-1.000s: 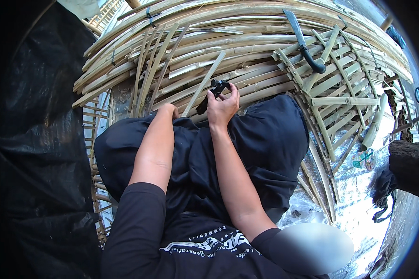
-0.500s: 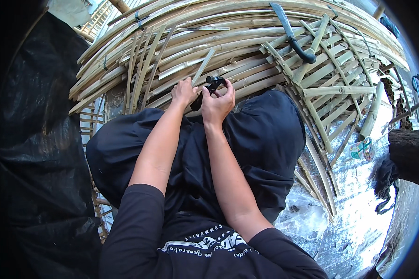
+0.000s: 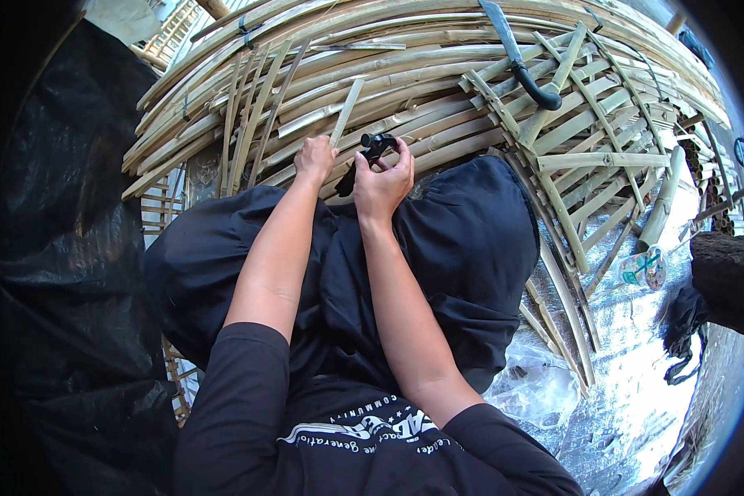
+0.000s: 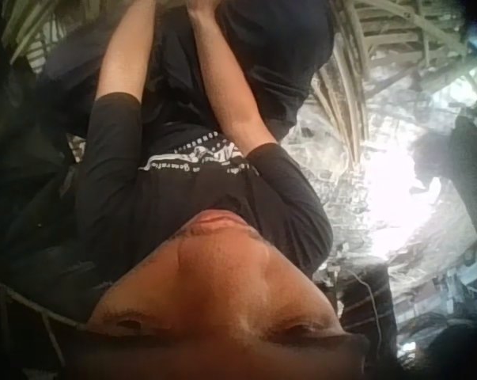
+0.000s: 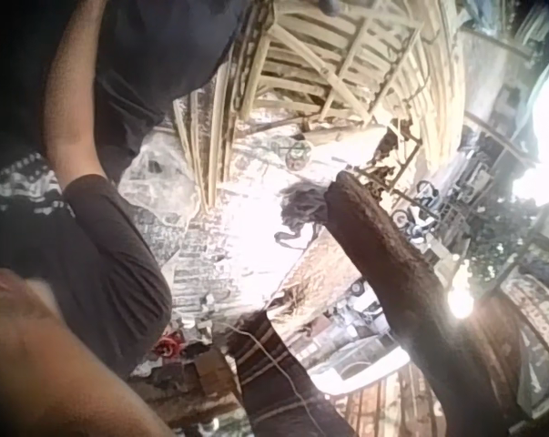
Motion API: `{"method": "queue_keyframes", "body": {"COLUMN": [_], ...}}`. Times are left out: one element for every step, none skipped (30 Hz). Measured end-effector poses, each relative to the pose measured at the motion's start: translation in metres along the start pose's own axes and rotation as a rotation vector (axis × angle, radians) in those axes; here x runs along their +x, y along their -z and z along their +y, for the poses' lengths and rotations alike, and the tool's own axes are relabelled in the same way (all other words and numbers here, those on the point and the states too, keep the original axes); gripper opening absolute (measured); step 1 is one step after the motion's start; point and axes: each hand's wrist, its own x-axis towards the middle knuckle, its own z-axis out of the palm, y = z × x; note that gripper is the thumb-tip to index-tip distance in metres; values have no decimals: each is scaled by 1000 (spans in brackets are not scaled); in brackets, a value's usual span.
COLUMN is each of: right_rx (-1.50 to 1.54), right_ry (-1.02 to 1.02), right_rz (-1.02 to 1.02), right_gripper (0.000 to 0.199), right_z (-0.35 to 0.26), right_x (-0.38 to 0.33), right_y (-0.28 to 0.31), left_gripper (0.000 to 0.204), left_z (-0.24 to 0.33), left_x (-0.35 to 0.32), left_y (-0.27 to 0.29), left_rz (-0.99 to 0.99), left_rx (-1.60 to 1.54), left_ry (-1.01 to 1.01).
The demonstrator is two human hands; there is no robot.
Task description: The person chops strips of bamboo with a machete and then uses a hammer to secure a component of the bamboo structure.
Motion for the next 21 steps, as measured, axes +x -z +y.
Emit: {"method": "queue_keyframes", "body": {"right_rx": [-4,-6,-2,1,1,-2,-3,-2,-7,-12,-19,-25,-28,-21,-12,-18,-21,-24,-26,-57,-91], "right_ry": [2,10,15,16,-16,-48,-47,-35,-20,-17,-8,2,5,11,15,13,15,15,15,54,72], "right_rz": [1,2,1,1,-14,-26,-24,-25,-26,-26,-27,-30,-31,-44,-60,-65,-69,-75,-82,-88,-90], "right_gripper": [66,65,65,65,65,65,65,65,65,65,65,65,65,65,65,64,64,64,64,65,65], "right_z": [1,1,-2,-5,-8,-10,-9,-8,-7,-5,-4,-4,-4,-4,-3,-2,-2,-2,-2,-2,-3], "right_x": [1,2,1,0,-2,-3,-3,-3,-2,-1,-1,-1,-2,-4,-7,-8,-9,-9,-9,-10,-9], "right_y": [0,0,-1,-2,-2,-1,-3,-5,-5,-5,-5,-7,-9,-12,-15,-17,-19,-19,-19,-18,-18], "left_gripper": [28,29,29,28,28,28,28,28,28,28,28,28,29,29,29,30,31,31,31,31,30], "left_z": [3,5,1,-2,-6,-7,-8,-10,-6,-2,2,3,4,5,4,2,1,-1,-1,-1,2], "left_x": [1,1,2,2,3,5,7,8,8,8,7,7,7,7,7,7,7,5,2,-1,-5], "left_y": [1,1,-1,-4,-5,-6,-7,-7,-7,-7,-6,-6,-5,-5,-4,-4,-4,-4,-6,-7,-6], "left_rz": [-5,7,9,40,70,69,69,69,67,68,68,68,83,97,97,92,88,86,85,83,83], "left_rx": [-28,-46,-45,-34,-22,-23,-38,-53,-59,-87,-115,-119,-111,-102,-106,-103,-99,-101,-86,-71,-88], "left_ry": [19,26,27,32,37,35,46,58,57,60,64,64,79,93,96,94,92,101,90,79,91]}}
